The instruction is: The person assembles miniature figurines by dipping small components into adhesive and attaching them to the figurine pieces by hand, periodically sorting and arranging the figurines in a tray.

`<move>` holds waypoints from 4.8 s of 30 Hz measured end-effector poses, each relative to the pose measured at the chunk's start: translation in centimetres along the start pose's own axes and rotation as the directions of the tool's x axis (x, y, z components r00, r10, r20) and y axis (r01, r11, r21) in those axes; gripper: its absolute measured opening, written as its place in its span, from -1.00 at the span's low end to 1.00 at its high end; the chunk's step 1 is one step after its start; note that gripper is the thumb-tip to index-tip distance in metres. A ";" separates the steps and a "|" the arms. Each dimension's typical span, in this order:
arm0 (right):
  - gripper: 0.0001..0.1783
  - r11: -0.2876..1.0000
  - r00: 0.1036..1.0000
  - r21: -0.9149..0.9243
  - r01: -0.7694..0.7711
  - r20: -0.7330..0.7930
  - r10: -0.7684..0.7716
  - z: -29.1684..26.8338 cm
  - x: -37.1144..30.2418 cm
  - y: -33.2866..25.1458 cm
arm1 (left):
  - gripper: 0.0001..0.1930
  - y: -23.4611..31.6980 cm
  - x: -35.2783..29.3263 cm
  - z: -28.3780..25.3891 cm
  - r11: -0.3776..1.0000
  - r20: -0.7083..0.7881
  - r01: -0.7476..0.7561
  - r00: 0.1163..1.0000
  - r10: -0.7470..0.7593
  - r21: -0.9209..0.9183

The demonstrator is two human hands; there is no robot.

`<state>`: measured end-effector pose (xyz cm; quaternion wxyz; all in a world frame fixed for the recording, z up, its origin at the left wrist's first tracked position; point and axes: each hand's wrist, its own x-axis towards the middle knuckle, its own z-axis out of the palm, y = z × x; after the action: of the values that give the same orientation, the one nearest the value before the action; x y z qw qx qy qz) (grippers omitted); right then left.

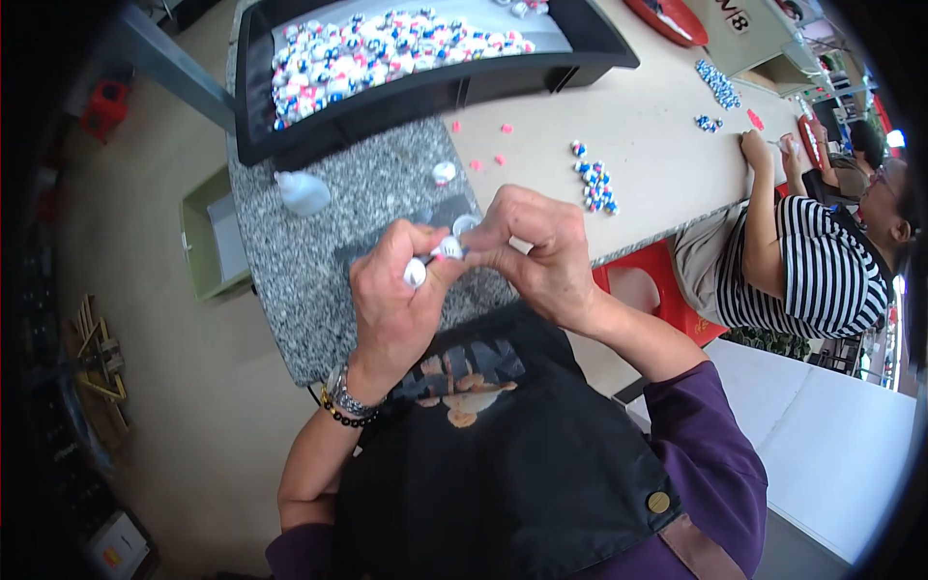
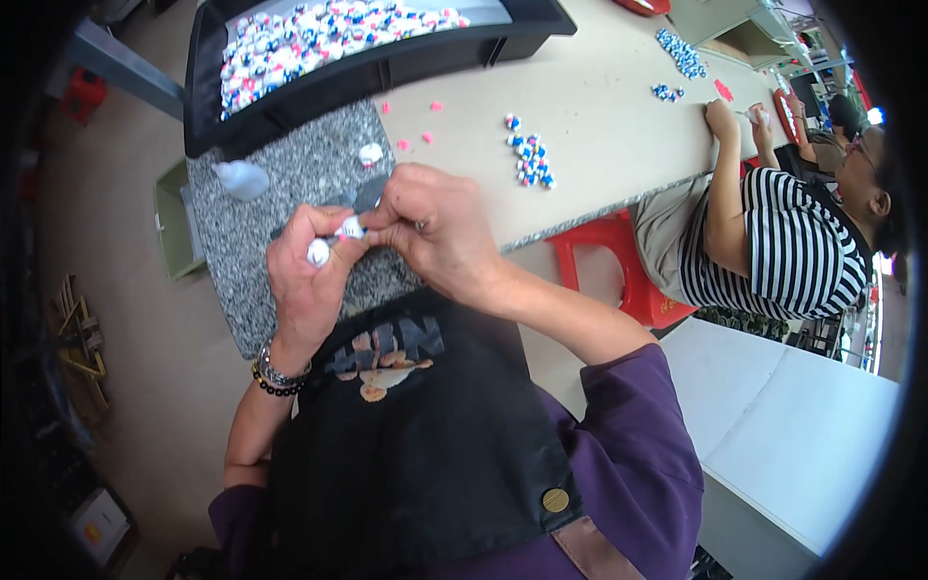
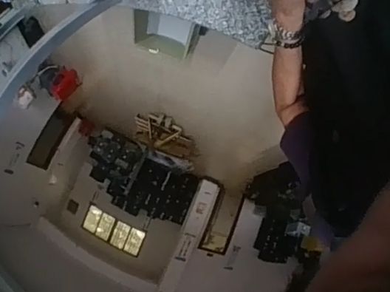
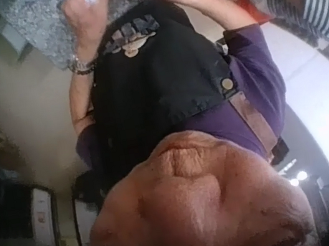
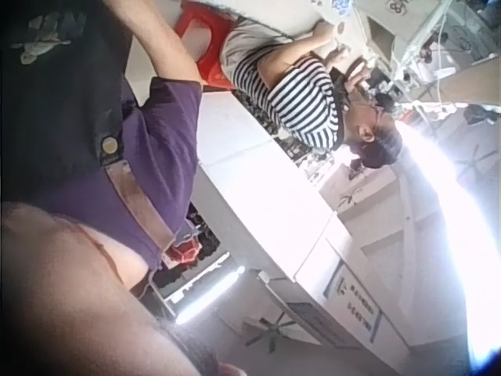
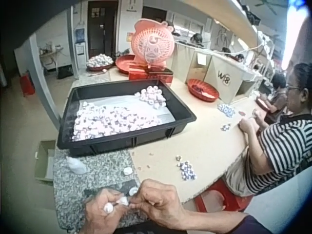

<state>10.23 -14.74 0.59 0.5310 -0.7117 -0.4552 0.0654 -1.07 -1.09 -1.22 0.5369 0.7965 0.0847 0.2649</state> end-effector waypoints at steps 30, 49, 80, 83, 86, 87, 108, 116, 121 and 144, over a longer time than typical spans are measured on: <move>-0.84 0.665 0.982 -0.745 0.056 -0.080 -0.172 -10.9 10.9 8.1 | -0.76 -0.9 1.4 -1.4 -0.153 0.543 0.540 0.701 -0.462 -0.828; -0.87 0.944 0.943 -0.017 -0.328 0.043 0.329 -6.5 3.4 7.9 | -0.63 -0.2 1.3 -0.3 0.454 0.314 0.492 0.855 -0.412 -0.743; -0.80 0.968 0.950 -0.194 -0.162 0.233 0.206 -2.0 1.1 3.3 | -0.65 -1.6 -0.2 -2.5 0.293 0.388 0.594 0.753 -0.532 -0.749; -0.82 0.946 0.930 0.096 -0.311 0.238 0.281 -2.0 1.0 3.4 | -0.62 -1.8 -0.5 -2.8 0.290 0.435 0.569 0.799 -0.414 -0.769; -0.83 0.796 0.857 0.338 -0.502 0.316 0.407 -2.4 1.1 3.3 | -0.65 -1.0 -0.2 -2.9 0.229 0.420 0.545 0.801 -0.427 -0.807; -0.84 0.792 0.866 0.365 -0.489 0.314 0.390 -2.4 1.1 3.5 | -0.66 -0.6 -0.1 -2.8 0.258 0.393 0.545 0.794 -0.464 -0.798; -0.83 0.981 0.954 -0.087 -0.174 0.233 0.190 -1.8 0.5 3.4 | -0.62 -1.4 -0.1 -2.6 0.195 0.395 0.521 0.799 -0.453 -0.831; -0.85 0.824 0.919 -0.462 0.328 0.359 -0.165 -0.6 1.2 3.2 | -0.62 -1.9 -1.0 -2.8 0.141 0.424 0.528 0.790 -0.443 -0.838; -0.84 0.692 0.873 -0.559 0.457 0.433 -0.227 -0.2 1.6 3.1 | -0.69 -1.6 -1.4 -3.1 0.285 0.377 0.531 0.809 -0.451 -0.798; -0.89 0.822 0.937 0.449 -0.350 0.172 0.305 0.0 0.5 1.0 | -0.70 -1.8 -1.6 -0.7 0.841 0.147 0.361 0.933 -0.329 -0.404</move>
<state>11.09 -14.46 -0.02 0.6476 -0.6242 -0.3204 0.2974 -2.50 -0.43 -3.17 0.7387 0.6410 0.1476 0.1471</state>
